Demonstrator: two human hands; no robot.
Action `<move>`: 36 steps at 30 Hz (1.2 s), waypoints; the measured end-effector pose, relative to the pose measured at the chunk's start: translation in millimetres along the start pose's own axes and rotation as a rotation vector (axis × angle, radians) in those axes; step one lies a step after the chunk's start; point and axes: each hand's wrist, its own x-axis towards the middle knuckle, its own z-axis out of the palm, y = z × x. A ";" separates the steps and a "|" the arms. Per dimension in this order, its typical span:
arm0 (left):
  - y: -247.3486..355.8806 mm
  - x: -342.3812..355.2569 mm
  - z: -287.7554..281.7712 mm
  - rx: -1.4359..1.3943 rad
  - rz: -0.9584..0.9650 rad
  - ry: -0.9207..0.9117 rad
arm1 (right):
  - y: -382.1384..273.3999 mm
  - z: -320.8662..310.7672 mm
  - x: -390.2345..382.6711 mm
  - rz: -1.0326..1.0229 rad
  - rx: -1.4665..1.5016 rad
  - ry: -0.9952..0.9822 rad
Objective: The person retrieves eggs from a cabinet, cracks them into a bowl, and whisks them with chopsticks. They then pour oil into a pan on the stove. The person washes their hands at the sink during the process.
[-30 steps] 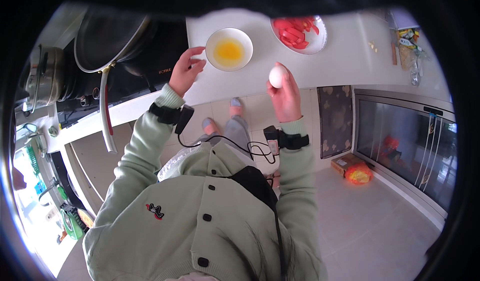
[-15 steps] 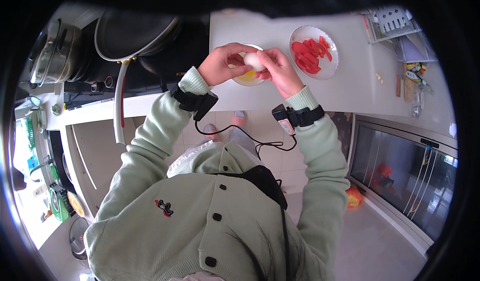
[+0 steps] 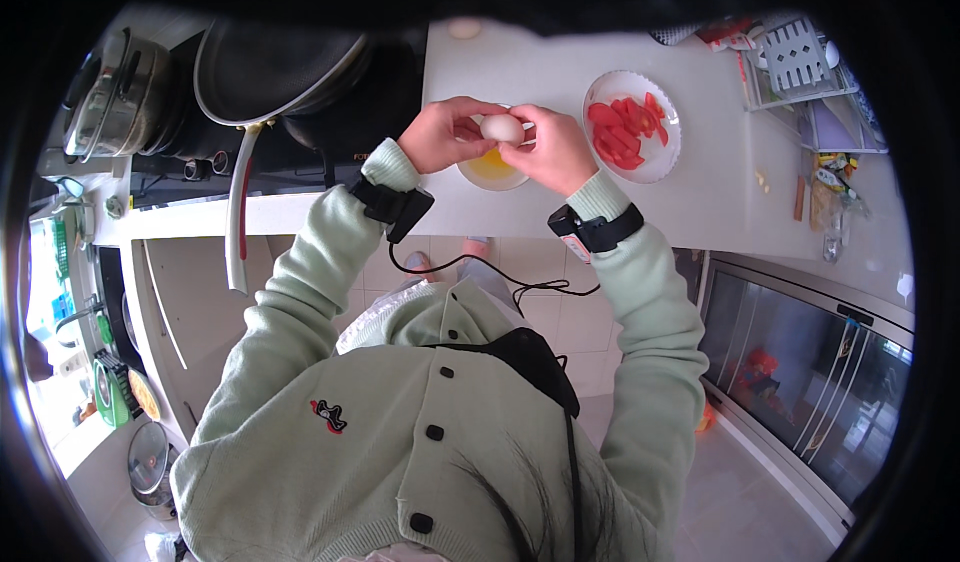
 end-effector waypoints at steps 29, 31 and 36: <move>-17.6 17.2 26.6 0.135 0.069 0.174 | 29.8 -1.6 12.6 -0.075 0.015 0.076; -19.1 17.6 28.4 0.129 0.095 0.205 | 30.5 -2.2 12.4 -0.086 0.004 0.086; -22.1 15.8 32.6 0.132 0.152 0.264 | 31.3 -3.5 11.0 -0.103 -0.006 0.077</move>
